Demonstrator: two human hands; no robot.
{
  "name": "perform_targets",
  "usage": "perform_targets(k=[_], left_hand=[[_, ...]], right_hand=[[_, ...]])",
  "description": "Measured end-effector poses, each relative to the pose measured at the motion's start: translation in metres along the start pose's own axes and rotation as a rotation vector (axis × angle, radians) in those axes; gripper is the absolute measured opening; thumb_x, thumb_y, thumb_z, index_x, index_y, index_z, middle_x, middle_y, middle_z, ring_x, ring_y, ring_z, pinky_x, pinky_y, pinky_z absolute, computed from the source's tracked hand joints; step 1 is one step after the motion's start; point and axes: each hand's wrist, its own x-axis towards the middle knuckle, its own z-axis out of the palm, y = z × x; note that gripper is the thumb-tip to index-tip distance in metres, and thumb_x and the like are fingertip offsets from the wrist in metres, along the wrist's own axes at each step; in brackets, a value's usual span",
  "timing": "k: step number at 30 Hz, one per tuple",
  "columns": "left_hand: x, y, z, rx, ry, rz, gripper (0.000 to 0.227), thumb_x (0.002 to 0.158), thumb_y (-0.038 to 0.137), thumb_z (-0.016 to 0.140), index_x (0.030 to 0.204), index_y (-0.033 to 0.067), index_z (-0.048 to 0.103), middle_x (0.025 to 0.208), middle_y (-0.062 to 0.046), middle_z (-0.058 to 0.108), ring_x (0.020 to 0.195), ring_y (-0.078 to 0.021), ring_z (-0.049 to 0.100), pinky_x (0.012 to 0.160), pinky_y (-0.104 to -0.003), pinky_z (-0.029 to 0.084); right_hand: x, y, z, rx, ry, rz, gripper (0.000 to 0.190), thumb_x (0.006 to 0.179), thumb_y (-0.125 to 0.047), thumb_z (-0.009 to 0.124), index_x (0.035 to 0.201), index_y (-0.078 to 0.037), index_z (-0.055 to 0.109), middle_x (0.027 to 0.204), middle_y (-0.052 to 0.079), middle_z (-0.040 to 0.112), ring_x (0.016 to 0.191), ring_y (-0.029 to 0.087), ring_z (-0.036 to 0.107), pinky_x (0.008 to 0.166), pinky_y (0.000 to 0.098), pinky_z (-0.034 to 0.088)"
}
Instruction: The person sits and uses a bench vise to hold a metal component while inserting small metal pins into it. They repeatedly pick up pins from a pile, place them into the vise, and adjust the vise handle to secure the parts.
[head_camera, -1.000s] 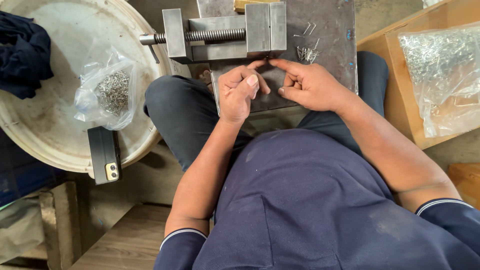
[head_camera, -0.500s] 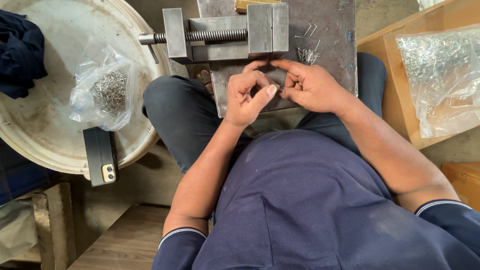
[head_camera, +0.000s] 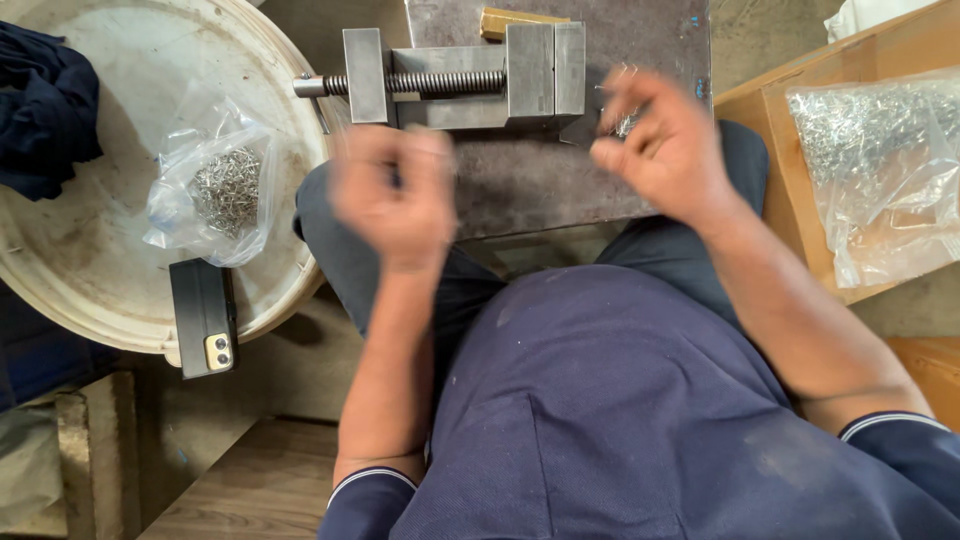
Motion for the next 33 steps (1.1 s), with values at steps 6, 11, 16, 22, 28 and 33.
perform_targets(k=[6,11,16,22,28,33], left_hand=[[0.076,-0.067,-0.018,0.257,-0.124,-0.131,0.036,0.100,0.031,0.076,0.110,-0.0012,0.065,0.101,-0.005,0.065,0.086,-0.0142,0.058,0.076,-0.029,0.049],[0.071,-0.107,-0.004,0.069,-0.116,-0.419,0.038,0.101,0.036,0.069,0.085,0.0012,0.068,0.071,0.002,0.063,0.067,-0.0087,0.053,0.063,-0.029,0.048],[0.060,-0.109,-0.008,-0.073,-0.050,-0.377,0.032,0.102,0.024,0.071,0.083,-0.0008,0.064,0.069,0.001,0.057,0.066,-0.0089,0.047,0.060,-0.029,0.042],[0.033,-0.112,-0.011,-0.068,0.042,-0.174,0.023,0.105,0.018,0.070,0.092,-0.0001,0.063,0.076,0.001,0.063,0.070,-0.0077,0.053,0.066,-0.028,0.048],[0.040,-0.099,-0.012,-0.098,0.085,-0.207,0.021,0.101,0.013,0.073,0.088,-0.0006,0.064,0.072,0.000,0.062,0.067,-0.0082,0.051,0.063,-0.028,0.044],[0.035,-0.098,-0.012,-0.111,0.083,-0.196,0.020,0.102,0.012,0.071,0.089,-0.0017,0.064,0.072,0.000,0.064,0.066,-0.0089,0.053,0.063,-0.028,0.046]], right_hand=[[0.053,-0.032,-0.012,-0.566,-0.083,-0.415,0.098,0.069,-0.022,0.094,0.148,-0.003,0.038,0.140,0.018,0.054,0.104,0.039,0.064,0.081,0.0435,0.054],[0.066,-0.023,-0.002,-0.618,-0.155,-0.364,0.090,0.073,-0.026,0.094,0.145,-0.008,0.044,0.136,0.016,0.060,0.118,0.040,0.062,0.093,0.0468,0.052],[0.057,-0.022,0.003,-0.672,-0.100,-0.369,0.091,0.073,-0.021,0.094,0.146,-0.008,0.042,0.133,0.016,0.059,0.107,0.039,0.064,0.086,0.0467,0.052],[0.028,-0.013,0.016,-0.692,0.008,-0.372,0.093,0.070,-0.014,0.094,0.148,-0.008,0.044,0.138,0.015,0.060,0.108,0.037,0.064,0.085,0.0464,0.054],[0.022,-0.010,0.027,-0.731,0.121,-0.598,0.082,0.084,-0.008,0.093,0.145,-0.005,0.039,0.145,0.016,0.055,0.133,0.036,0.062,0.103,0.0405,0.057],[0.017,0.002,0.026,-0.737,0.123,-0.614,0.081,0.086,-0.008,0.092,0.146,-0.005,0.038,0.146,0.016,0.055,0.137,0.036,0.060,0.107,0.0406,0.056]])
